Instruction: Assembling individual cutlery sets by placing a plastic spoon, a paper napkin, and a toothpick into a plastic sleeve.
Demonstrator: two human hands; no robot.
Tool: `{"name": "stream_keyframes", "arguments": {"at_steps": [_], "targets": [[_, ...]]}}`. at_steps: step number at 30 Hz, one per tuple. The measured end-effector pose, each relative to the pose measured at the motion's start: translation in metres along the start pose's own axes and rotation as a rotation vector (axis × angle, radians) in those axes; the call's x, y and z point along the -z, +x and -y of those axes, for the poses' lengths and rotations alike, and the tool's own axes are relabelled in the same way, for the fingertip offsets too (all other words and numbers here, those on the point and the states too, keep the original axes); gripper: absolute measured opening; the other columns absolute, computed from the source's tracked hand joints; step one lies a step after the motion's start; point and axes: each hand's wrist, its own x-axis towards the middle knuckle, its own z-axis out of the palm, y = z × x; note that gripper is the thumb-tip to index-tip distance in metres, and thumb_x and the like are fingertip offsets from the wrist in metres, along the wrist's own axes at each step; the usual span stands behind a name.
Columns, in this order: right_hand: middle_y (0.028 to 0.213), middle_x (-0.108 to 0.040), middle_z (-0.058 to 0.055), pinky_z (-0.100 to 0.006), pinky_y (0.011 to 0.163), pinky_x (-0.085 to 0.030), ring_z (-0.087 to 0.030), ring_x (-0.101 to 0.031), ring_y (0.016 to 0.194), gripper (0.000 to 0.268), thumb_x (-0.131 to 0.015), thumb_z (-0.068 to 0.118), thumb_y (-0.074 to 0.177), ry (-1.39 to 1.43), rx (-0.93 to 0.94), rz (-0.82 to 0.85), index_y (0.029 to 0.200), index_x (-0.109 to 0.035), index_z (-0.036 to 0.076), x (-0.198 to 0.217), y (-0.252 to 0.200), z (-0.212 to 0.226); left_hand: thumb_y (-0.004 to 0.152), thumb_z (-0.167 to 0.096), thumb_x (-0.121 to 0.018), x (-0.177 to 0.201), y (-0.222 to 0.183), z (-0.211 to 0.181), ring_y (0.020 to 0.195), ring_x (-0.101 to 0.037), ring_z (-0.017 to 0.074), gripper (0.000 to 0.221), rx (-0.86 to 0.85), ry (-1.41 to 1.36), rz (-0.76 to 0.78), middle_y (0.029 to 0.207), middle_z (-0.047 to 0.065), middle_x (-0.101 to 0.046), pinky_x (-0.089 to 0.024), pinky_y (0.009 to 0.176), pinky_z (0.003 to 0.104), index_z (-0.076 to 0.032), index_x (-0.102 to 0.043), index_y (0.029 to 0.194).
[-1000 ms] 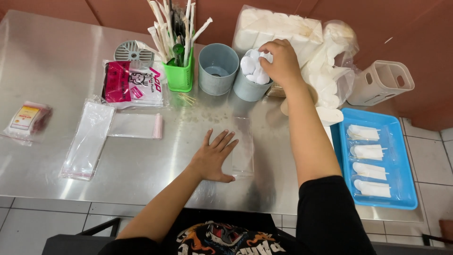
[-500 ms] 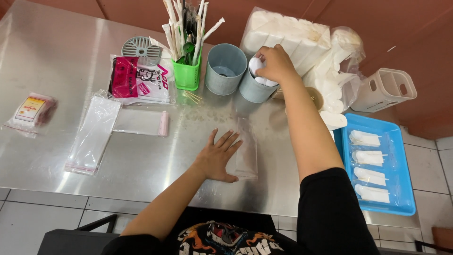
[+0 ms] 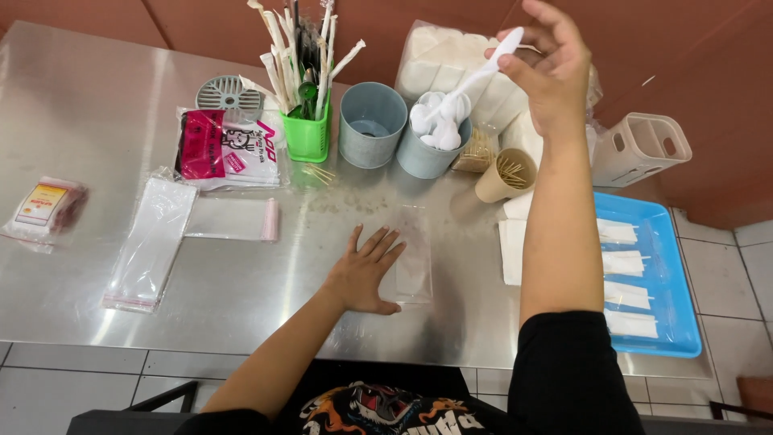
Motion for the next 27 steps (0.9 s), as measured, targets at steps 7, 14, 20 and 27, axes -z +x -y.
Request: {"name": "stream_keyframes", "arguments": {"at_steps": [7,14,20,27], "targets": [[0.102,-0.058,-0.017,-0.032,0.082,-0.054,-0.026,-0.061,0.09,0.055,-0.066,-0.004,0.077,0.012,-0.262,0.065,0.125,-0.039,0.0,-0.024,-0.104,0.007,0.06,-0.074,-0.051,0.005,0.0,-0.003,0.135,-0.002,0.026,0.107,-0.003,0.037,-0.016,0.147,0.01,-0.008,0.008,0.103,0.056,-0.012,-0.014,0.139],[0.101,-0.059,-0.016,-0.035,0.077,-0.052,-0.024,-0.061,0.089,0.062,-0.073,-0.002,0.07,0.025,-0.327,-0.02,0.124,-0.044,-0.001,-0.066,-0.2,-0.033,0.063,-0.071,-0.044,0.029,-0.005,-0.013,0.137,-0.006,0.0218,0.101,0.104,-0.007,0.162,0.149,0.006,-0.011,0.007,0.108,0.051,-0.015,-0.015,0.142],[0.104,-0.057,-0.014,-0.032,0.076,-0.052,-0.02,-0.061,0.087,0.061,-0.073,-0.003,0.07,0.086,-0.323,-0.189,0.123,-0.045,0.001,-0.098,-0.228,-0.04,0.062,-0.073,-0.045,0.025,-0.003,-0.013,0.137,-0.008,0.0206,0.102,0.105,0.02,0.13,0.149,0.005,-0.013,0.005,0.109,0.051,-0.016,-0.018,0.141],[0.1,-0.061,-0.014,-0.028,0.081,-0.053,-0.02,-0.064,0.09,0.036,-0.063,-0.003,0.079,0.513,-0.681,-0.575,0.111,-0.05,0.0,-0.102,-0.234,-0.056,0.061,-0.073,-0.047,0.027,-0.002,-0.012,0.137,-0.007,0.0199,0.102,0.11,0.006,0.146,0.149,0.004,-0.012,0.006,0.109,0.051,-0.017,-0.016,0.142]]}}
